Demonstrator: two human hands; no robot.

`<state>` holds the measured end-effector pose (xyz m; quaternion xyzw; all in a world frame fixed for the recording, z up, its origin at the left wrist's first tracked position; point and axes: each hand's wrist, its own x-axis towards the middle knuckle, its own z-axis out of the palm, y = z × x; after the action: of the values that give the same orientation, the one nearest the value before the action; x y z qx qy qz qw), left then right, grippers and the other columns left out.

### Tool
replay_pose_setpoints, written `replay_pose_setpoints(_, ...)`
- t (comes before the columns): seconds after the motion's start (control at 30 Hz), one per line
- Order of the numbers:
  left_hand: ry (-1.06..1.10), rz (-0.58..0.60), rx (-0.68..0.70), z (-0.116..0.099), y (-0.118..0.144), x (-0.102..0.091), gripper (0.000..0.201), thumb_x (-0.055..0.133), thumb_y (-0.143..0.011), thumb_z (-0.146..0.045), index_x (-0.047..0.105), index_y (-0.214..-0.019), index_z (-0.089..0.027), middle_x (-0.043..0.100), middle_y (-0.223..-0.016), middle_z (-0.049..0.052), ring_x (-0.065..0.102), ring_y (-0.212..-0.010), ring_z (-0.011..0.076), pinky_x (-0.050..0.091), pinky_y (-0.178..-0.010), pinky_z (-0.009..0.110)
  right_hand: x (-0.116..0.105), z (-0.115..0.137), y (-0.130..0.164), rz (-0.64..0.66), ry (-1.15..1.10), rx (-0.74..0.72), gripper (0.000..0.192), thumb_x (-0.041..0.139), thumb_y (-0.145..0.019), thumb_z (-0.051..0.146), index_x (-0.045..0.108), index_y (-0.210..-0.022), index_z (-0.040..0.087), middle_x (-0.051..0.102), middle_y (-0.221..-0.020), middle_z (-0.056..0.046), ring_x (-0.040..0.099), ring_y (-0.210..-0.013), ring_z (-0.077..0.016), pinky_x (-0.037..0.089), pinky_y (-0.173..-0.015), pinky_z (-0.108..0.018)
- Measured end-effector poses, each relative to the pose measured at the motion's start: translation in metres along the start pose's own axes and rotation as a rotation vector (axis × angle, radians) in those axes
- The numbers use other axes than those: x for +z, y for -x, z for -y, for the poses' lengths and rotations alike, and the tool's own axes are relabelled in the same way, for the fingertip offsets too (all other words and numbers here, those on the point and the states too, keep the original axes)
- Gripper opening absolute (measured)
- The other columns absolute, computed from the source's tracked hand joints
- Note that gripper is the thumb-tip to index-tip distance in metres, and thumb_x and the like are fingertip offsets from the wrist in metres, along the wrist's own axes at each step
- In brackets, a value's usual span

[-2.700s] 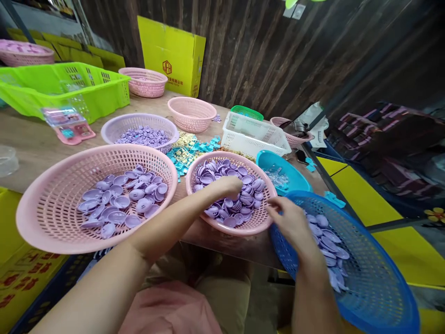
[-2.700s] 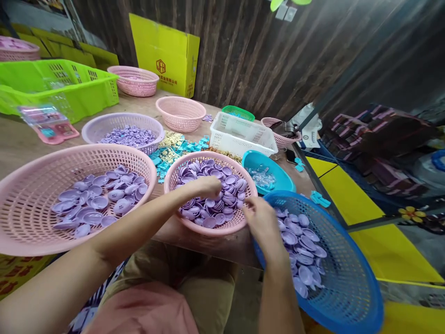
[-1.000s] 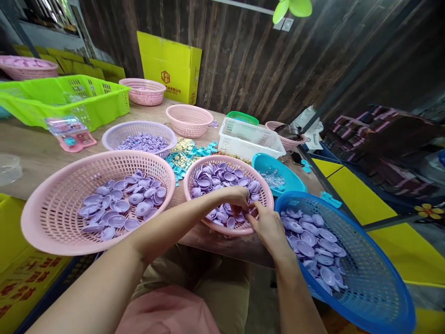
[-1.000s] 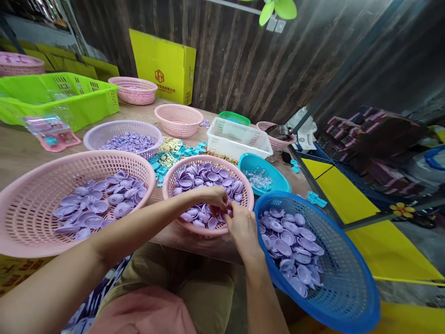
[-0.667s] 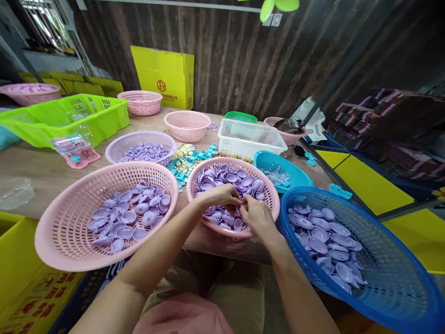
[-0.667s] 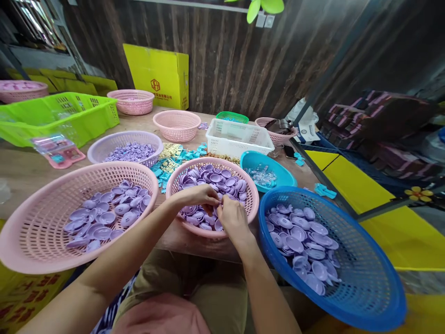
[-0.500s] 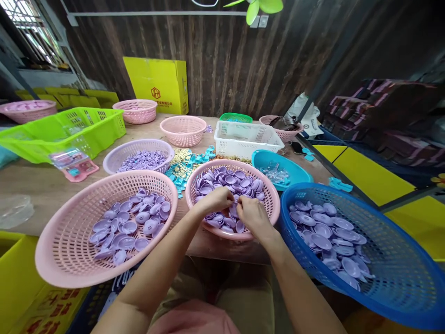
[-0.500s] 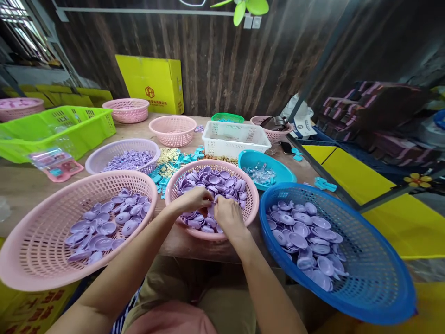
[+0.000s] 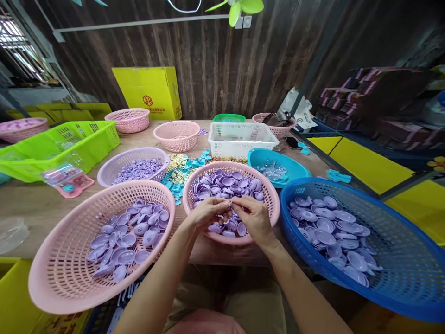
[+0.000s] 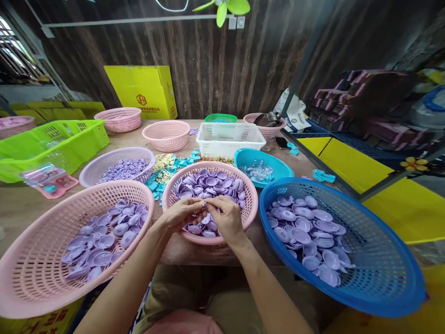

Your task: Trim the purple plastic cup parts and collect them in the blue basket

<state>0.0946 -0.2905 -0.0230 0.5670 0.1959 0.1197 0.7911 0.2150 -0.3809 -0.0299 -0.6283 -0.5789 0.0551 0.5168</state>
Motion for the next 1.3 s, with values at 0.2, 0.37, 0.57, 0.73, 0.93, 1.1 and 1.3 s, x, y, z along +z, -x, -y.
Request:
replay_pose_setpoints(0.2, 0.074, -0.048, 0.072, -0.001, -0.002, 0.001, 0.037, 0.070, -0.060, -0.042, 0.051, -0.068, -0.011, 0.051, -0.055, -0.003, 0.043, -0.043, 0.0036, 0.030, -0.041, 0.015, -0.005, 0.012, -0.002, 0.059, -0.204, 0.129, 0.021, 0.051, -0.078, 0.022, 0.069, -0.087, 0.019, 0.068, -0.085, -0.004, 0.061, -0.077, -0.0160, 0.048, -0.069, -0.027)
replay_pose_setpoints(0.37, -0.199, -0.140, 0.200, -0.006, 0.000, -0.003, 0.035, 0.065, -0.065, -0.043, 0.055, -0.064, -0.010, 0.050, -0.051, -0.002, 0.042, -0.043, 0.0043, 0.031, -0.042, 0.017, -0.004, 0.016, -0.002, 0.098, -0.270, 0.293, 0.025, 0.048, -0.079, 0.032, 0.065, -0.087, 0.015, 0.067, -0.073, -0.005, 0.062, -0.069, -0.0168, 0.048, -0.063, -0.027)
replay_pose_setpoints(0.57, -0.482, -0.240, 0.229, -0.005, 0.002, -0.005, 0.029, 0.060, -0.069, -0.039, 0.058, -0.064, -0.011, 0.049, -0.050, -0.002, 0.042, -0.044, 0.0067, 0.030, -0.042, 0.018, 0.000, 0.013, -0.005, 0.156, -0.163, 0.389, 0.016, 0.052, -0.075, 0.029, 0.060, -0.070, 0.016, 0.064, -0.062, -0.002, 0.060, -0.060, -0.0151, 0.045, -0.058, -0.025)
replay_pose_setpoints(0.73, -0.878, -0.388, 0.216, -0.004, 0.007, -0.003, 0.016, 0.054, -0.075, -0.028, 0.061, -0.073, -0.014, 0.055, -0.057, -0.001, 0.049, -0.052, 0.0101, 0.036, -0.051, 0.021, -0.002, 0.011, -0.005, 0.202, -0.260, 0.447, 0.013, 0.053, -0.072, 0.028, 0.056, -0.065, 0.017, 0.062, -0.059, 0.000, 0.056, -0.055, -0.0125, 0.042, -0.053, -0.023)
replay_pose_setpoints(0.93, -1.559, -0.509, -0.081, 0.001, 0.011, -0.008, 0.019, 0.057, -0.072, -0.021, 0.060, -0.089, -0.011, 0.061, -0.091, 0.010, 0.057, -0.082, 0.0219, 0.041, -0.068, 0.028, -0.004, 0.005, 0.000, 0.116, -0.419, 0.558, 0.018, 0.053, -0.069, 0.035, 0.051, -0.067, 0.018, 0.061, -0.060, -0.001, 0.052, -0.051, -0.0115, 0.042, -0.049, -0.023)
replay_pose_setpoints(1.1, -1.635, -0.393, -0.195, -0.003, 0.008, -0.013, 0.013, 0.055, -0.071, -0.019, 0.063, -0.079, -0.012, 0.062, -0.087, 0.011, 0.058, -0.079, 0.0221, 0.040, -0.067, 0.028, -0.007, 0.003, 0.001, 0.086, -0.369, 0.507, 0.013, 0.051, -0.066, 0.031, 0.049, -0.065, 0.018, 0.051, -0.054, 0.003, 0.045, -0.050, -0.0094, 0.035, -0.048, -0.022)
replay_pose_setpoints(1.3, -1.306, -0.288, -0.140, -0.015, 0.012, -0.014, 0.010, 0.055, -0.068, -0.019, 0.061, -0.062, -0.014, 0.057, -0.056, 0.002, 0.052, -0.057, 0.0138, 0.032, -0.051, 0.022, -0.010, 0.002, 0.004, 0.070, -0.346, 0.497, 0.011, 0.048, -0.066, 0.029, 0.044, -0.063, 0.019, 0.040, -0.052, 0.006, 0.038, -0.047, -0.0079, 0.031, -0.044, -0.020)
